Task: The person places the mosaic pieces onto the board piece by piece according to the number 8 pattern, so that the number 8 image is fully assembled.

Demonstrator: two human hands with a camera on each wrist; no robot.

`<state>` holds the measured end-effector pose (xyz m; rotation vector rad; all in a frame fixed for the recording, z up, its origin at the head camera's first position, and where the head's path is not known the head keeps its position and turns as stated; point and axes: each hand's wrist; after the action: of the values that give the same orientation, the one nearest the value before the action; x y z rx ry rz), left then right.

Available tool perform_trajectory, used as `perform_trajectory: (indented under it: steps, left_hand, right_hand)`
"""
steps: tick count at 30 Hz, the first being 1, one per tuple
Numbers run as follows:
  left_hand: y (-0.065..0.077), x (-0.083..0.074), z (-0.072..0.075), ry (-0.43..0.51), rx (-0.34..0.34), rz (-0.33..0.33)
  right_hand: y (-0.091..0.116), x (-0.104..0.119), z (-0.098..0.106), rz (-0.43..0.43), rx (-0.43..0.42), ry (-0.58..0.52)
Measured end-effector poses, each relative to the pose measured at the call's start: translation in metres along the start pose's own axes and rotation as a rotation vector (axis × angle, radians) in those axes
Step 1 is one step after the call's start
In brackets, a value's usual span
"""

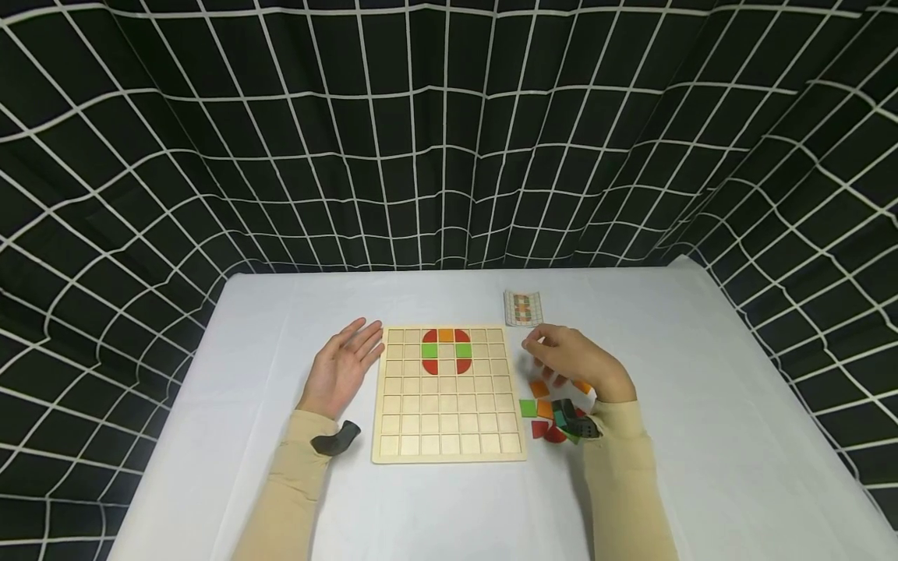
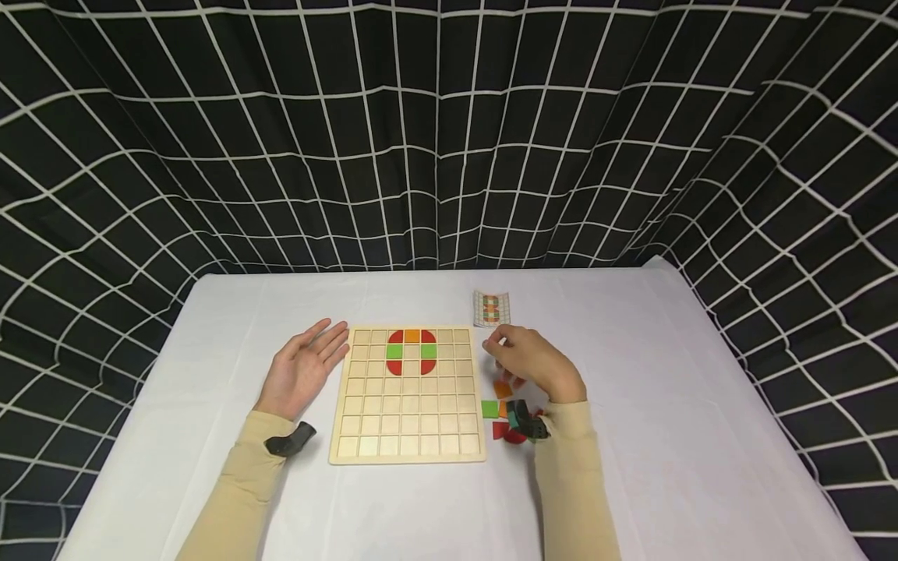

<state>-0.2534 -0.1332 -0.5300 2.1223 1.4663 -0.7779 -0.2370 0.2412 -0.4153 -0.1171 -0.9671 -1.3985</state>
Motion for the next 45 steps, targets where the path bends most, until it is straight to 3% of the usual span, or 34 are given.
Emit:
perform_trajectory:
  steps: [7, 19, 28, 34, 40, 45]
  left_hand:
    - [0.000, 0.000, 0.001, -0.004, 0.004, -0.002]
    - [0.001, 0.000, 0.000, -0.008, 0.002, -0.001]
    - [0.001, 0.000, 0.000, -0.005, 0.005, -0.002]
    - [0.000, -0.001, 0.001, -0.004, 0.001, 0.003]
    - [0.000, -0.001, 0.001, -0.009, 0.003, 0.002]
    - [0.000, 0.000, 0.001, -0.007, 0.008, -0.001]
  right_hand:
    - [-0.011, -0.011, -0.008, -0.086, 0.079, -0.030]
    - [-0.022, -0.013, -0.021, -0.127, 0.131, -0.010]
    - [-0.027, -0.014, -0.023, -0.098, 0.108, -0.050]
    - [-0.029, -0.016, -0.020, -0.078, 0.041, -0.074]
    - [-0.029, -0.016, -0.016, -0.061, -0.031, -0.046]
    - [-0.028, -0.017, -0.016, -0.052, -0.007, 0.020]
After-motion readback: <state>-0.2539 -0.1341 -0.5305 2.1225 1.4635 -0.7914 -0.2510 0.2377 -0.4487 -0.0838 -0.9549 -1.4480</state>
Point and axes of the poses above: each hand's wrist, its own y-axis away from the middle knuckle, its own z-axis out of the back of the hand, x = y × z, and after that the axes turned 4 degrees about x, right-handed
